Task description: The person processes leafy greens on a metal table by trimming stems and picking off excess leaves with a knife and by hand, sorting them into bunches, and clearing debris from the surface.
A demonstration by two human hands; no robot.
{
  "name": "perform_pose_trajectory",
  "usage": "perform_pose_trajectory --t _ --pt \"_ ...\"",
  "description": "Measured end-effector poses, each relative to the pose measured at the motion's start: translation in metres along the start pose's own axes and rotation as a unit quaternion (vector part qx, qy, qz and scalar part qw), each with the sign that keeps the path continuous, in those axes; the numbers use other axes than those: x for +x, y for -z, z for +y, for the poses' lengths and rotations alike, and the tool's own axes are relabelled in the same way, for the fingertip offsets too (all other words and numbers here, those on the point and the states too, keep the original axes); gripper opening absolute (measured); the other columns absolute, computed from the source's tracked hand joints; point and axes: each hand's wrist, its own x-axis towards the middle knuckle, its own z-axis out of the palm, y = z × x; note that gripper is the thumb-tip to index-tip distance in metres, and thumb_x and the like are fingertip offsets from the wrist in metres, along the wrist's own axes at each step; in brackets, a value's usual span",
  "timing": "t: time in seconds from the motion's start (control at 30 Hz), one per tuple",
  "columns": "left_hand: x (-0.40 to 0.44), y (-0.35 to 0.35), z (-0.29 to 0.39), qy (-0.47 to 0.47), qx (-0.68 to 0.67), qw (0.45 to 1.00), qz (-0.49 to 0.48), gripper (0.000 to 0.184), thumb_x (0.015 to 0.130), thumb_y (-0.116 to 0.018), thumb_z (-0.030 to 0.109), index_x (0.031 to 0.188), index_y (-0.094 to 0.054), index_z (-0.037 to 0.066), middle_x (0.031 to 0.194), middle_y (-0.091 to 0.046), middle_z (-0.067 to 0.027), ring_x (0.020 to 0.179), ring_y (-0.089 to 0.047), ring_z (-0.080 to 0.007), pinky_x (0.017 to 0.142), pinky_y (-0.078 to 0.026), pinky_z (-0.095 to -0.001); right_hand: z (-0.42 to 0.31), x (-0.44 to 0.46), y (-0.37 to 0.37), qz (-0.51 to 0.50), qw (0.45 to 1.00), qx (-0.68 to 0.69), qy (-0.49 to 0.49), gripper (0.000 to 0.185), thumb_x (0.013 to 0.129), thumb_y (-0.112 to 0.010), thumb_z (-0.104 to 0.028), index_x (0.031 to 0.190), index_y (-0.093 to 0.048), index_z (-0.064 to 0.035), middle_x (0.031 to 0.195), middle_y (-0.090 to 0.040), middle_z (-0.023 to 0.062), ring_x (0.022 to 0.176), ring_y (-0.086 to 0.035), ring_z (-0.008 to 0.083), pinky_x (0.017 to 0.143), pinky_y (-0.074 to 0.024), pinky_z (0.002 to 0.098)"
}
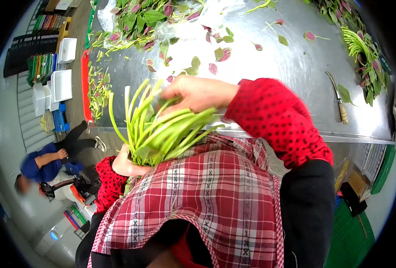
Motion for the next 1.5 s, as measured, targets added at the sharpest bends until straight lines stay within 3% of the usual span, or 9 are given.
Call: perform_pose_trajectory --t 0.3,0.4,0.7,0.9,1.1,1.27,1.33,1.4,1.5 --pt "0.002 0.001 -0.005 -0.02 -0.044 0.998 0.034 0.059 0.065 -0.071 -0.008 0.122 -0.055 -0.002 0.113 -0.063 -0.0069 0.104 -0.058 -0.0158 0.092 -0.044 -0.0303 0.069 -0.018 -0.029 -0.169 0.947 0.262 -0.077 0.038 0.086 -0.066 -0.028 0.115 -0.061 -0.0035 0.11 -0.061 0.0075 0.1 -0.054 0.0185 0.088 -0.0437 0.0338" --pt "-0.002 0.01 -0.011 0.037 -0.03 0.998 0.033 0.064 0.062 -0.072 -0.008 0.123 -0.053 -0.002 0.113 -0.062 -0.0059 0.103 -0.057 -0.0146 0.093 -0.044 -0.0295 0.06 -0.013 0.024 0.165 0.943 0.104 -0.27 0.026 0.089 -0.058 -0.023 0.076 -0.061 -0.0012 0.062 -0.055 -0.0031 0.053 -0.048 0.009 0.05 -0.0401 0.0266" --pt "0.006 0.001 -0.01 0.069 -0.1 0.991 0.061 0.064 0.062 -0.072 -0.007 0.123 -0.053 -0.002 0.109 -0.063 -0.0048 0.098 -0.058 -0.0133 0.091 -0.045 -0.0289 -0.013 -0.015 -0.056 0.127 0.927 -0.293 0.196 0.018 0.077 -0.072 -0.02 0.085 -0.065 -0.0055 0.064 -0.06 0.0116 0.053 -0.06 0.0258 0.052 -0.0498 0.0344" --pt "0.005 -0.004 -0.015 0.057 -0.127 0.988 0.071 0.066 0.062 -0.072 -0.007 0.125 -0.051 -0.002 0.115 -0.061 -0.0056 0.103 -0.057 -0.0131 0.093 -0.044 -0.0289 -0.028 -0.023 -0.025 0.106 0.976 -0.187 0.038 0.033 0.077 -0.072 -0.036 0.067 -0.065 -0.0051 0.055 -0.057 0.0123 0.048 -0.059 0.026 0.046 -0.0449 0.039" --pt "0.003 -0.002 -0.017 0.084 -0.094 0.99 0.065 0.068 0.062 -0.072 -0.006 0.126 -0.049 -0.003 0.114 -0.061 -0.0054 0.102 -0.057 -0.0128 0.093 -0.044 -0.0287 0.002 -0.014 -0.05 0.048 0.997 0.028 0.049 0.019 0.082 -0.067 -0.021 0.081 -0.065 -0.0017 0.061 -0.059 0.0149 0.051 -0.057 0.0286 0.051 -0.046 0.0365" --pt "0.0 -0.004 -0.021 0.049 -0.113 0.99 0.064 0.069 0.062 -0.072 -0.006 0.127 -0.048 -0.003 0.114 -0.061 -0.0055 0.102 -0.057 -0.0128 0.092 -0.044 -0.0286 0.05 -0.023 0.03 0.15 0.871 -0.46 -0.087 0.02 0.079 -0.062 -0.013 0.097 -0.065 -0.0045 0.084 -0.066 0.0151 0.067 -0.064 0.0319 0.061 -0.0517 0.0388" --pt "0.0 -0.003 -0.024 0.043 -0.143 0.986 0.071 0.07 0.063 -0.073 -0.006 0.128 -0.048 -0.003 0.115 -0.061 -0.0063 0.102 -0.057 -0.0135 0.093 -0.043 -0.0287 0.067 -0.039 0.041 0.103 0.906 -0.409 0.022 0.034 0.083 -0.061 -0.016 0.116 -0.061 -0.0065 0.106 -0.064 0.0121 0.076 -0.066 0.0257 0.066 -0.0538 0.0356" --pt "0.001 0.005 -0.033 0.045 -0.111 0.992 0.045 0.075 0.062 -0.075 -0.006 0.13 -0.046 -0.003 0.12 -0.059 -0.0085 0.107 -0.057 -0.0172 0.096 -0.043 -0.0319 0.019 -0.034 0.071 -0.029 0.97 0.09 -0.224 0.044 0.088 -0.06 -0.022 0.13 -0.054 -0.0111 0.116 -0.06 0.0064 0.087 -0.064 0.018 0.072 -0.0542 0.0325" --pt "-0.001 0.004 -0.043 0.021 -0.181 0.981 0.063 0.08 0.06 -0.079 -0.002 0.132 -0.044 -0.002 0.121 -0.059 -0.0106 0.109 -0.058 -0.0207 0.097 -0.044 -0.0354 0.056 -0.028 0.068 0.119 0.965 -0.097 -0.214 0.048 0.09 -0.059 -0.037 0.127 -0.055 -0.0061 0.113 -0.062 0.0046 0.094 -0.061 0.0134 0.074 -0.0508 0.0305"
